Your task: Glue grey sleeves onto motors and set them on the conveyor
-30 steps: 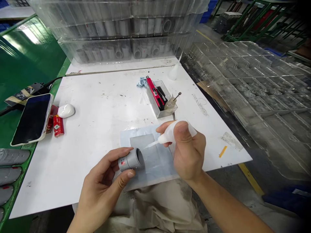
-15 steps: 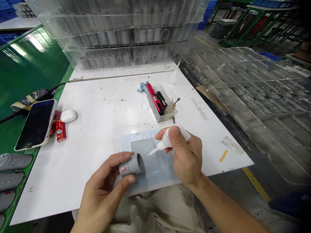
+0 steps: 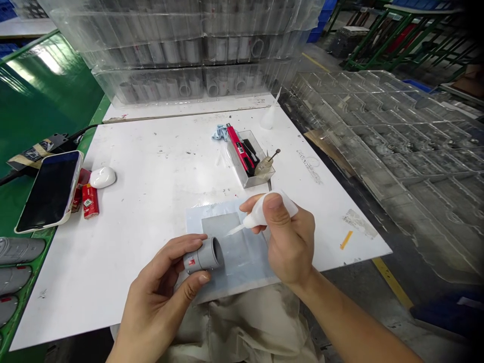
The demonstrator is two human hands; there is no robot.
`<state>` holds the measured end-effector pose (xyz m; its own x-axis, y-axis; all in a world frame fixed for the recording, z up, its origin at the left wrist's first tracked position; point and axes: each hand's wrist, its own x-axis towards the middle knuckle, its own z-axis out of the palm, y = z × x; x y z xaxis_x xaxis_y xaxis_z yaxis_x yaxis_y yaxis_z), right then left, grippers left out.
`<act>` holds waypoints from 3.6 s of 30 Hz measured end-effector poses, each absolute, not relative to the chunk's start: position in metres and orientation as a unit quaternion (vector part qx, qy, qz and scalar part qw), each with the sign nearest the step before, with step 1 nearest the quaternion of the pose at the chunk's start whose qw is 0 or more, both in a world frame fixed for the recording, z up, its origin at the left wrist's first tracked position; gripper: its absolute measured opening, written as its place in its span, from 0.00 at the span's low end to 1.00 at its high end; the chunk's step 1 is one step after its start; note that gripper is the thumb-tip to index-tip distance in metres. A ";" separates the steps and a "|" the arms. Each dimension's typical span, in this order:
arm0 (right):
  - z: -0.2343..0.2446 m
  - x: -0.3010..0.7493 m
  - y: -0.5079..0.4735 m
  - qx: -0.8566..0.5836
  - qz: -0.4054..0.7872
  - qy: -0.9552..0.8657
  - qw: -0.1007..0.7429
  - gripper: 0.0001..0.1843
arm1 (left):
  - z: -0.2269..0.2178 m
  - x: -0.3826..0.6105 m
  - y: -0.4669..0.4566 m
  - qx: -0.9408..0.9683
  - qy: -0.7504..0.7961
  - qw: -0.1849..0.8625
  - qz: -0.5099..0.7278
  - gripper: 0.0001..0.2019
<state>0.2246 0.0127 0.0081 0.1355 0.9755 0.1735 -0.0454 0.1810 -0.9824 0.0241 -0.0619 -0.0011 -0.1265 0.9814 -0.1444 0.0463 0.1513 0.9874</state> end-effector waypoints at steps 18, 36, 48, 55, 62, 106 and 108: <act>0.010 0.226 0.011 -0.433 0.449 -0.471 0.624 0.24 | -0.001 0.027 -0.061 0.422 0.571 0.486 0.510 0.14; 0.013 0.223 0.009 -0.462 0.488 -0.511 0.535 0.29 | 0.005 0.029 -0.061 0.408 0.591 0.495 0.489 0.10; 0.013 0.222 0.010 -0.476 0.486 -0.515 0.521 0.30 | 0.003 0.029 -0.061 0.404 0.586 0.494 0.499 0.10; 0.014 0.221 0.010 -0.485 0.483 -0.505 0.526 0.29 | 0.004 0.028 -0.061 0.408 0.588 0.493 0.495 0.10; 0.013 0.221 0.010 -0.489 0.470 -0.506 0.534 0.28 | 0.002 0.027 -0.061 0.400 0.583 0.505 0.495 0.10; 0.010 0.222 0.010 -0.479 0.460 -0.489 0.565 0.26 | 0.003 0.026 -0.061 0.378 0.579 0.513 0.508 0.12; 0.010 0.222 0.010 -0.479 0.461 -0.489 0.565 0.26 | 0.004 0.027 -0.061 0.378 0.582 0.508 0.510 0.12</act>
<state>0.2217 0.0104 0.0098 0.0971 0.9891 0.1106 -0.0522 0.1161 -0.9919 0.0272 -0.0612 0.0041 -0.1981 0.9583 -0.2058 -0.0786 0.1937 0.9779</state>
